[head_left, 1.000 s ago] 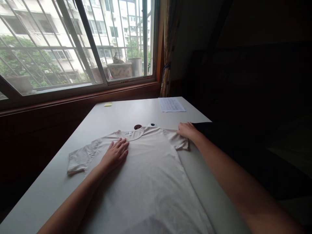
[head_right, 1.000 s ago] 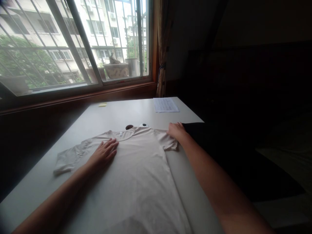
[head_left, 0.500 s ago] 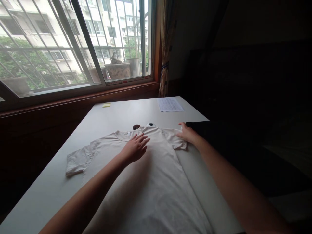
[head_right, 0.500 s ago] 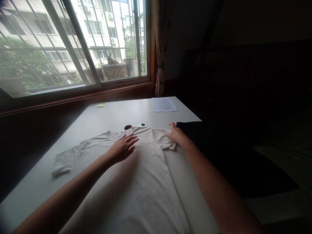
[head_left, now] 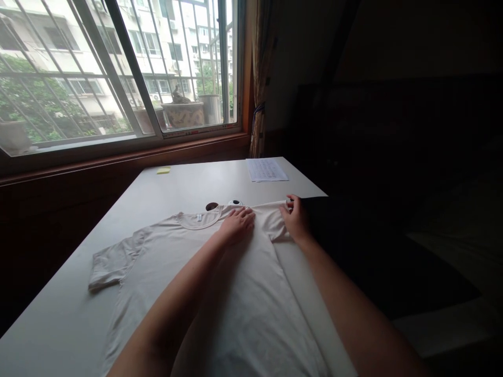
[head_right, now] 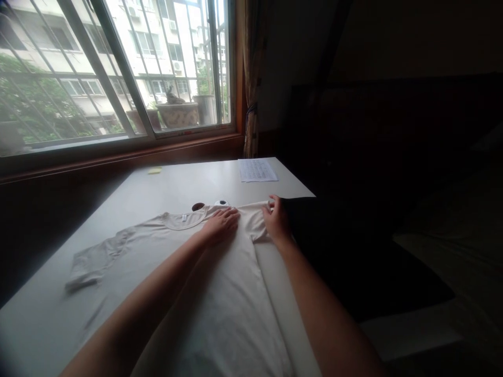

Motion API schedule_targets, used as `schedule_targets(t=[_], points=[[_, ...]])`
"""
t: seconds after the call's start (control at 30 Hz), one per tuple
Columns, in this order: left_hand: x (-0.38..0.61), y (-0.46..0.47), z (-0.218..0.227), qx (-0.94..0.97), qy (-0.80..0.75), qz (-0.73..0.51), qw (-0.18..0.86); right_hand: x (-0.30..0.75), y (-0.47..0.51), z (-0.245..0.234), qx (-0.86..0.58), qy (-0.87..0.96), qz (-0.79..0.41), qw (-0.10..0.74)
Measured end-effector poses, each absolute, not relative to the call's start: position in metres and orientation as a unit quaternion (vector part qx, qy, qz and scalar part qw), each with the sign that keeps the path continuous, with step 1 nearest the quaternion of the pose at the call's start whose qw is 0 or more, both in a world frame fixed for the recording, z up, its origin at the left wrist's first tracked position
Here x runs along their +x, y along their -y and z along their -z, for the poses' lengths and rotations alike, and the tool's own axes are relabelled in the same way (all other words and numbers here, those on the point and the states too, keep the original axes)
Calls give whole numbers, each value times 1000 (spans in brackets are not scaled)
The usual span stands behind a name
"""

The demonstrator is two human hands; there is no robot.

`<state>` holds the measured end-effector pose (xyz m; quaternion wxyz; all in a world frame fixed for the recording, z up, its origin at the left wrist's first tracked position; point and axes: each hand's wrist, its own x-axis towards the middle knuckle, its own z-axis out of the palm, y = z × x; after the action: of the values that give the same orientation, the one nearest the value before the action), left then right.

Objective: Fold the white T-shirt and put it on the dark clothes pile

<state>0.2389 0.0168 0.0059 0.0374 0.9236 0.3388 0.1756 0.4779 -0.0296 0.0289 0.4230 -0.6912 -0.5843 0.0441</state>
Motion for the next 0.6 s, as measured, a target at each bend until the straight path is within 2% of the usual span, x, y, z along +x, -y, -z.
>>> schedule_targets(t=[0.37, 0.6], points=[[237, -35, -9, 900, -375, -212, 61, 444, 48, -41, -543, 663, -13, 516], [237, -47, -6, 870, -398, -269, 109, 423, 57, -38, -472, 728, -7, 497]])
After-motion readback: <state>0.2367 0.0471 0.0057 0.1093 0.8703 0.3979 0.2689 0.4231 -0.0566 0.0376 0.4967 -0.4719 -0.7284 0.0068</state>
